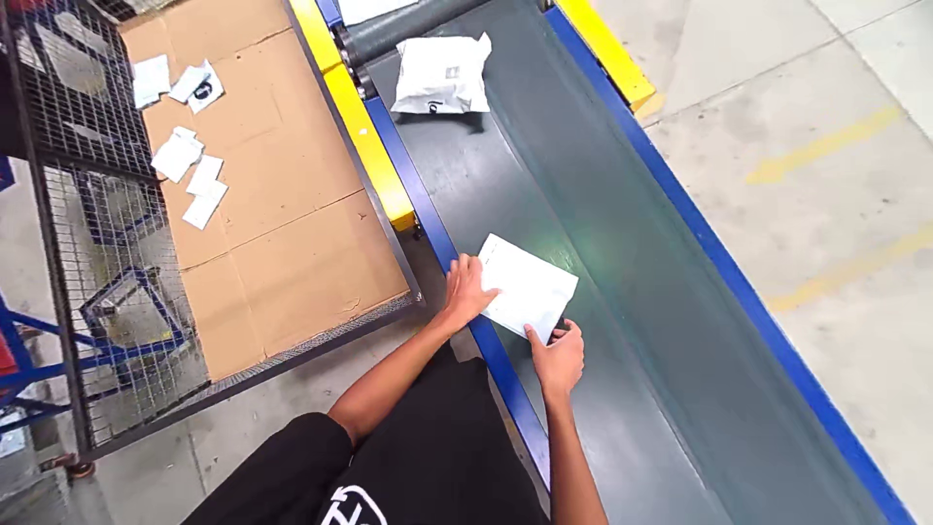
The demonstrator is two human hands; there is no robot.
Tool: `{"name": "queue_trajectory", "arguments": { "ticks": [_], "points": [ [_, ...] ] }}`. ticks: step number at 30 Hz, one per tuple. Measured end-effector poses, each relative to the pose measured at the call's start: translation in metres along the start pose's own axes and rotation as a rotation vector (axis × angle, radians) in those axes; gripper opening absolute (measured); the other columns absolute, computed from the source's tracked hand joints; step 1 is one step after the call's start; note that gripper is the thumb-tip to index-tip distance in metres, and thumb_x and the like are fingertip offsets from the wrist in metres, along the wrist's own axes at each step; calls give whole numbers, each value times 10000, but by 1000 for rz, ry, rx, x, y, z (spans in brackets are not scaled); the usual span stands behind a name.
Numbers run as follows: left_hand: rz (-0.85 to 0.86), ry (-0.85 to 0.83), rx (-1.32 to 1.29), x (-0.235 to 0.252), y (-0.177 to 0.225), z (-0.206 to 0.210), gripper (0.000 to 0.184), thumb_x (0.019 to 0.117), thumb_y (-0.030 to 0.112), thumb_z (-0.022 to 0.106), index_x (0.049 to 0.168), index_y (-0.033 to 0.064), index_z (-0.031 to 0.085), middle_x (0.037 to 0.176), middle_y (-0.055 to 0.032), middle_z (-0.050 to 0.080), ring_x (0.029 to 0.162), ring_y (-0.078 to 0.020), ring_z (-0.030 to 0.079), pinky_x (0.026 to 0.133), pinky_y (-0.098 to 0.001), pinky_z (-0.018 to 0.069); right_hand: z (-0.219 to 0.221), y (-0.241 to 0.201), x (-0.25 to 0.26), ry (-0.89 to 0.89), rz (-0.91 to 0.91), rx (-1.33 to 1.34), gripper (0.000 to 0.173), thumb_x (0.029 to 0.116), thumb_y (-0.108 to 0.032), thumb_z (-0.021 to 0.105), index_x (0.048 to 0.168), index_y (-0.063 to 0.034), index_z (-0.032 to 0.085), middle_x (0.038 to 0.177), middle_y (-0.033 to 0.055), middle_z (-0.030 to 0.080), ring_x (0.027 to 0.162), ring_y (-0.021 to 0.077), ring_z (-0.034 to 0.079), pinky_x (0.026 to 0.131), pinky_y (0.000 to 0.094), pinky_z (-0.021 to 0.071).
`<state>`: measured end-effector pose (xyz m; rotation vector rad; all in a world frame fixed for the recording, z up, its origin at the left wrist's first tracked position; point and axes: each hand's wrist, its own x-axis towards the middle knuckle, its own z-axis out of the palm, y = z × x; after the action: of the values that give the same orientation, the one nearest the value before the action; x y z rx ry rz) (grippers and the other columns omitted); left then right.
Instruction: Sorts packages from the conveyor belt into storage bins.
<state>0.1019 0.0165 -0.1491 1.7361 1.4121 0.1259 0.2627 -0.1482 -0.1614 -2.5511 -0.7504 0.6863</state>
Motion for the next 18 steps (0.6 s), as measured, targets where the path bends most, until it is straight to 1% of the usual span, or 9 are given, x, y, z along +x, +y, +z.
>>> {"name": "queue_trajectory", "arguments": {
  "ticks": [2, 6, 8, 10, 12, 13, 15, 17, 18],
  "points": [
    [-87, 69, 80, 2, -6, -6, 869, 742, 414, 891, 1422, 7, 535, 1407, -267, 517, 1302, -455, 497, 1015, -576, 494, 6, -5, -2, -6, -16, -36, 850, 786, -426, 873, 1412, 18, 506, 1170, 236, 673, 1078, 429, 646, 880, 658, 506],
    [-178, -113, -76, 0, -13, -17, 871, 795, 375, 868, 1454, -15, 454, 1349, -267, 578, 1254, -408, 585, 1048, -566, 494, 12, -14, -10, -30, -56, -30, 820, 748, -394, 906, 1346, 42, 551, 1202, 254, 652, 1114, 425, 629, 935, 629, 495],
    [-171, -199, -323, 2, -29, -15, 702, 848, 297, 835, 1384, -39, 530, 1247, -258, 662, 1175, -364, 659, 1040, -553, 520, 11, -11, -11, -47, -51, 17, 783, 742, -381, 913, 1323, 32, 590, 1248, 262, 627, 1102, 410, 634, 913, 612, 513],
    [-99, -328, -559, -3, -43, -20, 456, 932, 207, 751, 1281, -54, 616, 1144, -218, 715, 1049, -291, 718, 976, -496, 573, 10, -3, -13, -82, -55, 41, 750, 739, -374, 913, 1305, 14, 610, 1253, 255, 617, 1058, 384, 649, 878, 587, 532],
    [-62, -367, -774, -16, -54, -44, 357, 1007, 140, 641, 1294, -65, 590, 1107, -183, 725, 970, -229, 734, 915, -435, 608, 7, 4, -13, -125, -77, 122, 712, 758, -342, 908, 1301, 14, 615, 1254, 251, 620, 1024, 350, 675, 850, 536, 573],
    [-101, -278, -857, -23, -63, -63, 347, 1025, 133, 610, 1309, -62, 574, 1090, -174, 727, 940, -224, 737, 881, -429, 621, 5, 8, -12, -136, -98, 166, 683, 776, -315, 898, 1301, 18, 613, 1252, 246, 630, 1020, 337, 684, 843, 517, 583],
    [-200, 57, -1006, -32, -98, -110, 375, 1064, 175, 554, 1371, -36, 503, 1095, -154, 722, 933, -221, 736, 847, -438, 633, 2, 13, -8, -131, -160, 213, 660, 801, -267, 875, 1322, 23, 593, 1255, 241, 640, 1043, 330, 684, 839, 503, 592],
    [-259, 448, -1172, -31, -162, -154, 431, 1099, 262, 479, 1450, 19, 414, 1197, -140, 685, 1036, -217, 708, 903, -443, 611, -4, 15, -1, -112, -200, 217, 678, 820, -268, 852, 1364, 21, 569, 1284, 243, 630, 1107, 338, 663, 878, 512, 581],
    [-336, 627, -1244, -31, -198, -175, 490, 1103, 319, 462, 1506, 55, 369, 1317, -149, 633, 1138, -227, 667, 966, -436, 578, -9, 13, 3, -98, -212, 218, 689, 829, -283, 841, 1379, 18, 557, 1298, 239, 629, 1138, 339, 655, 901, 512, 576]
  ]
}}
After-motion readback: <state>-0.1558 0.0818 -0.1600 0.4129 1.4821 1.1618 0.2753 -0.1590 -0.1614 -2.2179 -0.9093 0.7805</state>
